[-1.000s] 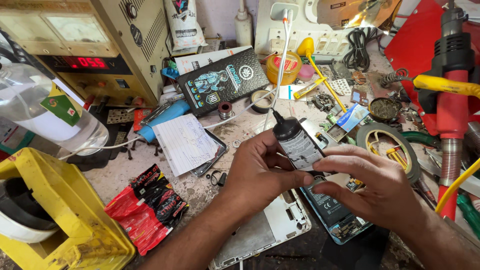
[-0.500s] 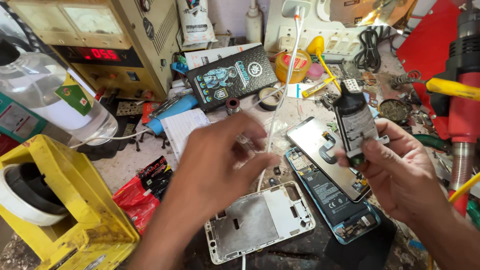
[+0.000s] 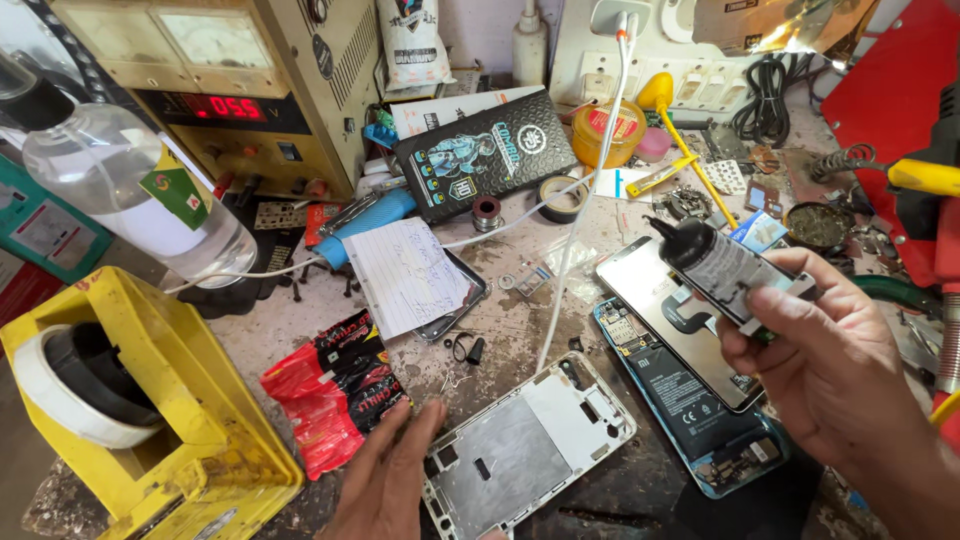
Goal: The person uses a metal pick to scrape and clean the interior of a white smartphone chassis, then applies adhesive from a tube to the chassis surface. The work is performed on a cluttered bench with other phone parts and tools nearby.
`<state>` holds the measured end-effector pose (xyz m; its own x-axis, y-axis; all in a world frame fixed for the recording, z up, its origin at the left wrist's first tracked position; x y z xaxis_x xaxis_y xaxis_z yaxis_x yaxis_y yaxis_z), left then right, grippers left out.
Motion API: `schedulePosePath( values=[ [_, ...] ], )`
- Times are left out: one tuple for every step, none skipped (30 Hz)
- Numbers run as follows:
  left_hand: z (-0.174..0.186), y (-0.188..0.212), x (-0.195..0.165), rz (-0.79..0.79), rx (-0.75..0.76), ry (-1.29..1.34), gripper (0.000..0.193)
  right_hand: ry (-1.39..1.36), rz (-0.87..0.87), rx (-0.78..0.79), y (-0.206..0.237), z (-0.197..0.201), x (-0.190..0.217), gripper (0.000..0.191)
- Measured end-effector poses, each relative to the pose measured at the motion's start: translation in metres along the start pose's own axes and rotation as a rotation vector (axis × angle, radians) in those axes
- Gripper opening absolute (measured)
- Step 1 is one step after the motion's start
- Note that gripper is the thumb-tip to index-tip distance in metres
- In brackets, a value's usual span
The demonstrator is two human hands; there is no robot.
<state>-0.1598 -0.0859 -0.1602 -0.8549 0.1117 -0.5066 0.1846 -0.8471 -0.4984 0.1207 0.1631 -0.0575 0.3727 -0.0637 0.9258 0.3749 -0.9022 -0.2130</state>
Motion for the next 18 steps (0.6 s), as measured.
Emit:
schedulePosePath(
  values=[
    [-0.007,0.007,0.008,0.065,-0.024,0.051,0.086,-0.001,0.000,-0.011,0.000,0.000,0.000,0.031],
    [-0.018,0.014,0.015,0.131,-0.050,0.100,0.064,0.007,-0.005,-0.015,0.000,0.000,-0.001,0.030],
    [-0.028,0.020,0.023,0.198,-0.076,0.147,0.048,0.013,-0.010,-0.017,0.000,0.000,-0.002,0.029],
    [-0.035,0.023,0.032,0.230,-0.174,0.608,0.048,0.021,-0.015,-0.022,0.000,0.001,-0.003,0.028],
    [-0.043,0.026,0.044,0.256,-0.269,1.070,0.049,0.027,-0.020,-0.027,0.000,0.001,-0.004,0.029],
    [-0.049,0.032,0.058,0.277,-0.362,1.532,0.051,0.033,-0.026,-0.032,0.001,0.002,-0.005,0.031],
    [-0.048,0.035,0.059,0.289,-0.317,1.187,0.044,0.041,-0.030,-0.036,0.001,0.003,-0.006,0.032],
    [-0.050,0.037,0.058,0.294,-0.272,0.841,0.039,0.042,-0.019,-0.015,0.001,0.001,-0.005,0.028],
    [-0.051,0.040,0.056,0.294,-0.226,0.495,0.034,0.043,-0.010,0.008,0.001,-0.003,-0.004,0.025],
    [-0.051,0.045,0.053,0.236,-0.228,0.488,0.035,0.046,0.000,0.031,0.002,-0.007,-0.003,0.022],
    [-0.056,0.050,0.044,0.180,-0.230,0.478,0.036,0.056,0.015,0.033,0.003,-0.010,0.000,0.021],
    [-0.065,0.057,0.032,0.125,-0.230,0.466,0.038,0.066,0.028,0.036,0.005,-0.014,0.003,0.020],
    [-0.076,0.065,0.019,0.070,-0.230,0.456,0.039,0.077,0.042,0.037,0.009,-0.019,0.006,0.019],
    [-0.085,0.074,0.009,0.017,-0.227,0.447,0.042,0.175,0.091,0.059,0.014,-0.027,0.012,0.020],
    [-0.090,0.082,0.002,-0.036,-0.225,0.438,0.044,0.274,0.141,0.082,0.021,-0.035,0.018,0.020],
    [-0.107,0.084,0.018,0.121,-0.157,0.559,0.039,0.374,0.195,0.106,0.029,-0.043,0.023,0.021],
    [-0.126,0.085,0.033,0.279,-0.085,0.677,0.037,0.462,0.195,0.147,0.038,-0.051,0.023,0.025],
    [-0.144,0.092,0.045,0.441,-0.009,0.795,0.038,0.550,0.191,0.189,0.049,-0.058,0.022,0.029]
  ],
)
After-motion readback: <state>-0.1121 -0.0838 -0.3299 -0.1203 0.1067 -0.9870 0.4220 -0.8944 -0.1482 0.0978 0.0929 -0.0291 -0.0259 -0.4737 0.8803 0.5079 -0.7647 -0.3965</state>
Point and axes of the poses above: each hand's wrist, its own y-axis away from the middle knuckle, its own z-axis out of the back of the hand, x = y × z, the point moved 9 cm from there along -y, towards the middle knuckle, and after that the axes turned 5 degrees about z, right-handed, at the moved point
